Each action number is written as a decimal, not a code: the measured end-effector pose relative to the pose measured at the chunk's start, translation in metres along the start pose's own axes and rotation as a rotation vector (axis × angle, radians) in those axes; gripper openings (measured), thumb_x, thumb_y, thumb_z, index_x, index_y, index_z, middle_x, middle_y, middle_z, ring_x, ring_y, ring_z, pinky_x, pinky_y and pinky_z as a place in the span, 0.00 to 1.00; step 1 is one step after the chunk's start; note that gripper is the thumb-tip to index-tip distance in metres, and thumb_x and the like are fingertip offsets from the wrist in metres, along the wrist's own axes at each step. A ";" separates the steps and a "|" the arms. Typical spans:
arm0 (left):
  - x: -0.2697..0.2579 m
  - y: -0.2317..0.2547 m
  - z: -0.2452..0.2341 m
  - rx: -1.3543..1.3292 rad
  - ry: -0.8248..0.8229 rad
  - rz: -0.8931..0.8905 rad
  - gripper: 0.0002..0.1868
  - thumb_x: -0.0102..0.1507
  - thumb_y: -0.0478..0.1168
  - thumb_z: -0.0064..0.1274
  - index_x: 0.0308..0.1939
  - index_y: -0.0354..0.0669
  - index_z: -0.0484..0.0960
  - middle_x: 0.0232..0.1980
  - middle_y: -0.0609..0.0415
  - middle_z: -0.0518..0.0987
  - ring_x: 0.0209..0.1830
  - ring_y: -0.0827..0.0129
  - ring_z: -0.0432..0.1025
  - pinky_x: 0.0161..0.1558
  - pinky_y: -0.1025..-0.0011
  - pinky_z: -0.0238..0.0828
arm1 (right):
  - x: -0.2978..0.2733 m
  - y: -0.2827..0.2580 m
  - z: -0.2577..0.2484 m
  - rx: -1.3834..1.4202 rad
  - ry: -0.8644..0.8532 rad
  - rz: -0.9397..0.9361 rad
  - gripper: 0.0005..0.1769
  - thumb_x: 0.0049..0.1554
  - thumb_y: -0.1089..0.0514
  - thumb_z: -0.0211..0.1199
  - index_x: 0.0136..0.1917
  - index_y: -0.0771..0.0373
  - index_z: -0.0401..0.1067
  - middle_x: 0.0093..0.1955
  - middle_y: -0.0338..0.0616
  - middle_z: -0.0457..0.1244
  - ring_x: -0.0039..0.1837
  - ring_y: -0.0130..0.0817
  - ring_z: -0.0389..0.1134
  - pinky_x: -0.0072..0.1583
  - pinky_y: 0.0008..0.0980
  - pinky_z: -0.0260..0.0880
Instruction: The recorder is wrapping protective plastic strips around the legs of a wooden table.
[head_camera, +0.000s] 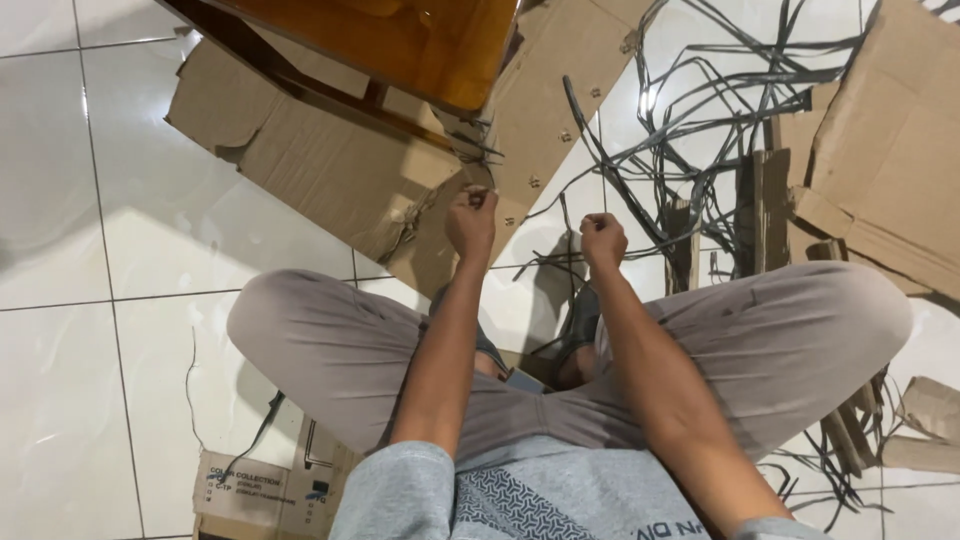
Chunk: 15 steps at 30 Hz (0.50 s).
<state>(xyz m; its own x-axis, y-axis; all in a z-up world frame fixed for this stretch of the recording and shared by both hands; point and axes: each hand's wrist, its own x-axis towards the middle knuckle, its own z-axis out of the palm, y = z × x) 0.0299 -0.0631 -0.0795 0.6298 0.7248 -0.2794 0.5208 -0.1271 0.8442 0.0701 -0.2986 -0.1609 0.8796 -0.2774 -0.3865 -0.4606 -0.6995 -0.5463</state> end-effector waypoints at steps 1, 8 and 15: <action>-0.002 -0.014 0.006 0.004 -0.004 -0.002 0.09 0.57 0.47 0.62 0.31 0.48 0.83 0.31 0.54 0.83 0.36 0.60 0.78 0.43 0.61 0.69 | 0.004 0.007 0.003 -0.001 -0.001 0.006 0.10 0.58 0.48 0.63 0.53 0.46 0.78 0.46 0.38 0.72 0.57 0.45 0.73 0.60 0.45 0.71; -0.021 -0.092 0.057 0.413 -0.387 0.023 0.08 0.59 0.55 0.58 0.41 0.68 0.83 0.40 0.72 0.86 0.51 0.64 0.80 0.56 0.61 0.76 | 0.015 0.032 -0.003 -0.100 -0.087 0.024 0.13 0.58 0.48 0.64 0.56 0.48 0.78 0.49 0.37 0.71 0.57 0.45 0.73 0.59 0.48 0.71; -0.044 -0.092 0.068 0.579 -0.661 0.064 0.12 0.61 0.44 0.56 0.48 0.71 0.83 0.43 0.71 0.87 0.52 0.62 0.81 0.58 0.52 0.76 | -0.041 -0.015 -0.042 -0.509 -0.510 -0.114 0.20 0.60 0.45 0.62 0.58 0.59 0.81 0.56 0.61 0.71 0.64 0.63 0.70 0.63 0.59 0.69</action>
